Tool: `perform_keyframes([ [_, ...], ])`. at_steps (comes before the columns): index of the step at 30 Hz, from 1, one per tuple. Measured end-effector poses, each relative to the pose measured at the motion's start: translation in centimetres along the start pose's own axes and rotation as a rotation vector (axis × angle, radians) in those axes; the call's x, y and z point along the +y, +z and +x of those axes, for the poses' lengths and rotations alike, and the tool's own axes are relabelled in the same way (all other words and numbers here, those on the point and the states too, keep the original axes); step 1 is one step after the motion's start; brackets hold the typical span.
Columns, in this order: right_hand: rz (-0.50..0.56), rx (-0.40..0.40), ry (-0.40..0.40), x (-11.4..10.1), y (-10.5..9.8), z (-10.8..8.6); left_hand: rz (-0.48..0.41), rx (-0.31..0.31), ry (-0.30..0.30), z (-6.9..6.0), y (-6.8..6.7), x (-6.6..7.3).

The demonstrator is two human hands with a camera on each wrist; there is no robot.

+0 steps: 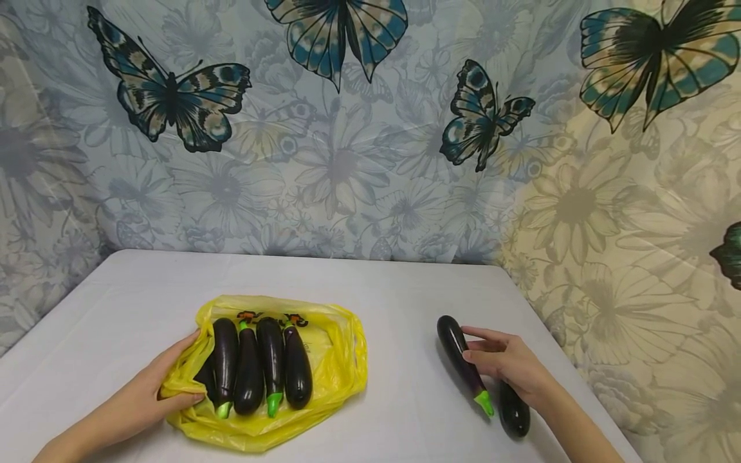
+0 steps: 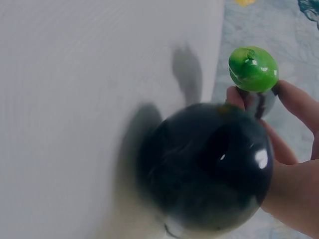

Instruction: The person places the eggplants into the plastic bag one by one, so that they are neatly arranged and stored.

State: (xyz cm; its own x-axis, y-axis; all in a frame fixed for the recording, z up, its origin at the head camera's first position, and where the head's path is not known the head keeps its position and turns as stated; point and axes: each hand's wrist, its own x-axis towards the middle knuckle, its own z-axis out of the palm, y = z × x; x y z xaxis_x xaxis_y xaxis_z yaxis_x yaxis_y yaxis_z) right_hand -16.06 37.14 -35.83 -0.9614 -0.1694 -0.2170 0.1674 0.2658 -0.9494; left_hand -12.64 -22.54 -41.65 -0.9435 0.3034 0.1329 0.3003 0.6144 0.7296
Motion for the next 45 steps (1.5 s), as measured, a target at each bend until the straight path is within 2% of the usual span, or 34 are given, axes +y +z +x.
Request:
perform_keyframes([
  [7,0.051,-0.024,-0.036,-0.7,0.9,-0.4,0.000,-0.005,-0.014,0.0,-0.1,0.1],
  [15,0.025,0.028,-0.024,-1.6,2.3,-0.4,0.004,-0.005,-0.011,0.0,0.0,0.2],
  [34,0.045,-0.082,-0.088,-3.0,5.6,-0.4,0.014,-0.011,-0.025,0.1,0.0,0.0],
  [45,0.022,-0.103,-0.054,-3.6,7.7,-0.2,0.020,0.002,-0.004,0.1,0.0,-0.1],
])
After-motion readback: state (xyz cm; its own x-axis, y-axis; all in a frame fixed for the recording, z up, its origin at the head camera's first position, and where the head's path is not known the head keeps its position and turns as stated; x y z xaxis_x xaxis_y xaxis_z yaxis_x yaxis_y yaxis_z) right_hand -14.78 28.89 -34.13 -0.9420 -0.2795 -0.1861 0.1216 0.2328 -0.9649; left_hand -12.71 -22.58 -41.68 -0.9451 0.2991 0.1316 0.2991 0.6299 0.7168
